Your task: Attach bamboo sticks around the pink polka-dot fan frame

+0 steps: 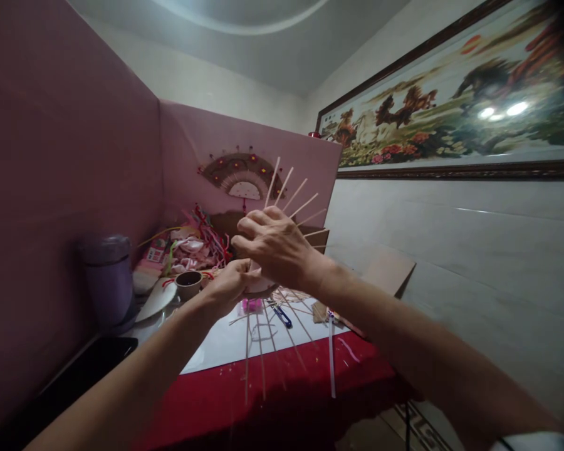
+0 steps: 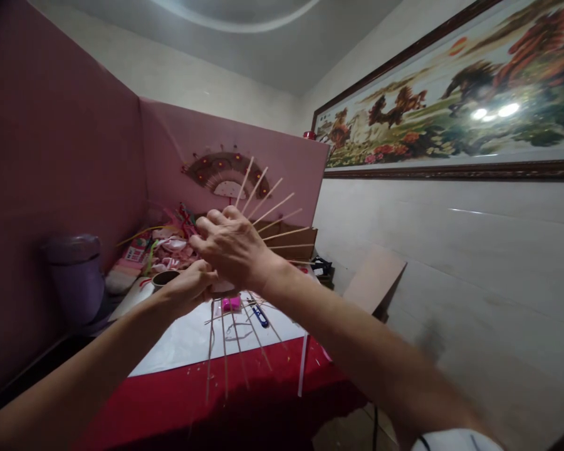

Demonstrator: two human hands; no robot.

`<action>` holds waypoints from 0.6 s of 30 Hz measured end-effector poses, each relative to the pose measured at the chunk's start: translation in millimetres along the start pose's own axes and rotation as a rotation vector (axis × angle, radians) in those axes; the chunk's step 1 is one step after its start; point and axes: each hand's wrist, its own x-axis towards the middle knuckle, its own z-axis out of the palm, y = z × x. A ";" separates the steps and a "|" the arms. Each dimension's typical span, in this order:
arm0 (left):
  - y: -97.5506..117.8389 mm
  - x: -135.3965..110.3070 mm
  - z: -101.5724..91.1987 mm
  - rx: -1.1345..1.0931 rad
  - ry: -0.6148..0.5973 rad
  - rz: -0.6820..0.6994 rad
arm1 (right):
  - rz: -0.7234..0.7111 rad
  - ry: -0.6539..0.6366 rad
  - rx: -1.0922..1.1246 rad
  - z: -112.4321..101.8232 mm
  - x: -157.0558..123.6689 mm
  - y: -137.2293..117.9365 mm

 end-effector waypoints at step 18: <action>-32.2 5.4 4.5 -0.700 0.469 0.019 | 1.303 0.373 1.221 103.5 -79.5 -131.1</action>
